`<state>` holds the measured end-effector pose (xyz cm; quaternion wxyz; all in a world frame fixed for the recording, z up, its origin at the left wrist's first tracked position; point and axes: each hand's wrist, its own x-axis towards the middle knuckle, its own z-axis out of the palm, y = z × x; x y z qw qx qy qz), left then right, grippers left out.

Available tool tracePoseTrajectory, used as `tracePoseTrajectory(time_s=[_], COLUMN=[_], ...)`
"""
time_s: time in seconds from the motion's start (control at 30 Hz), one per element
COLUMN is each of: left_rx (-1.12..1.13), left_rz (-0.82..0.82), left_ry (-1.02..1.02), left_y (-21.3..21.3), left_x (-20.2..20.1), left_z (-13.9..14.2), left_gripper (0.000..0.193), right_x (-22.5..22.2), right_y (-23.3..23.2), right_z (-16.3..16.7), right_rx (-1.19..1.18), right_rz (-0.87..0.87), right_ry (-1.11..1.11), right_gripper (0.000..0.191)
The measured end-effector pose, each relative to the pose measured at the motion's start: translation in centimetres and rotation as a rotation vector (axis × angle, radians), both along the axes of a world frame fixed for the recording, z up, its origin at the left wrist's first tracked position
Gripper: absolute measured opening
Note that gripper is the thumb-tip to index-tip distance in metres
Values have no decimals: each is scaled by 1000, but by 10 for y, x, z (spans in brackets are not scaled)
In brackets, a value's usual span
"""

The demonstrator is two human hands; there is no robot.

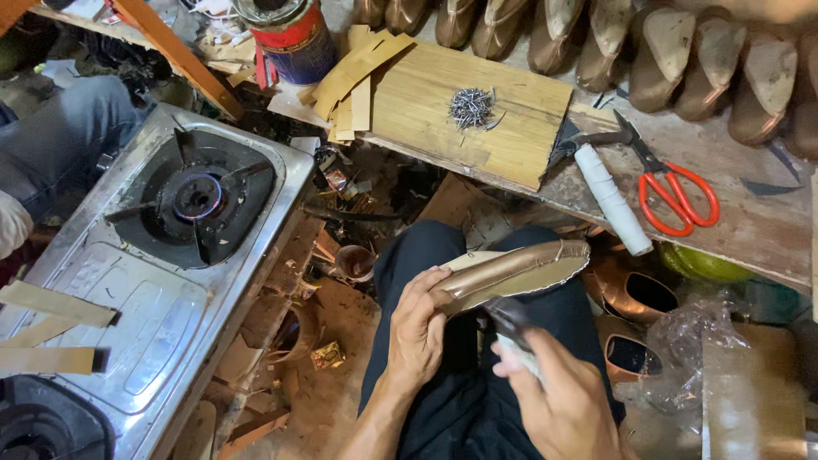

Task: The person holds a brown shoe and uses a hammer to tap along the sole edge, likely securing the sole or heel. The person repeatedly taps the shoe's perimeter while rotating it to access different sections.

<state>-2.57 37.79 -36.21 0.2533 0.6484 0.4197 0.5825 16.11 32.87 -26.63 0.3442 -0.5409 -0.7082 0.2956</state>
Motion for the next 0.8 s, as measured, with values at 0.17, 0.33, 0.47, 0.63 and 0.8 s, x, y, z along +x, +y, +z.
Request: tracePoseTrajectory(time_s=[0.17, 0.33, 0.47, 0.63, 0.8], left_rx=[11, 1, -4, -75, -100], left_rz=[-2, -29, -28, -28, -36], left_ry=[25, 26, 39, 35, 8], left_y=[2, 1, 2, 6, 9], left_x=[-9, -8, -8, -7, -4], left_z=[1, 4, 6, 9, 7], left_gripper=[13, 12, 22, 28, 27], right_x=[-15, 6, 11, 17, 23], right_y=[15, 14, 20, 24, 35], right_z=[-42, -65, -64, -47, -49], right_rx=[-51, 193, 133, 125, -83], right_rz=[-45, 24, 45, -37, -87], right_ry=[-220, -113, -228, -120, -450], right_gripper=[15, 20, 21, 22, 16])
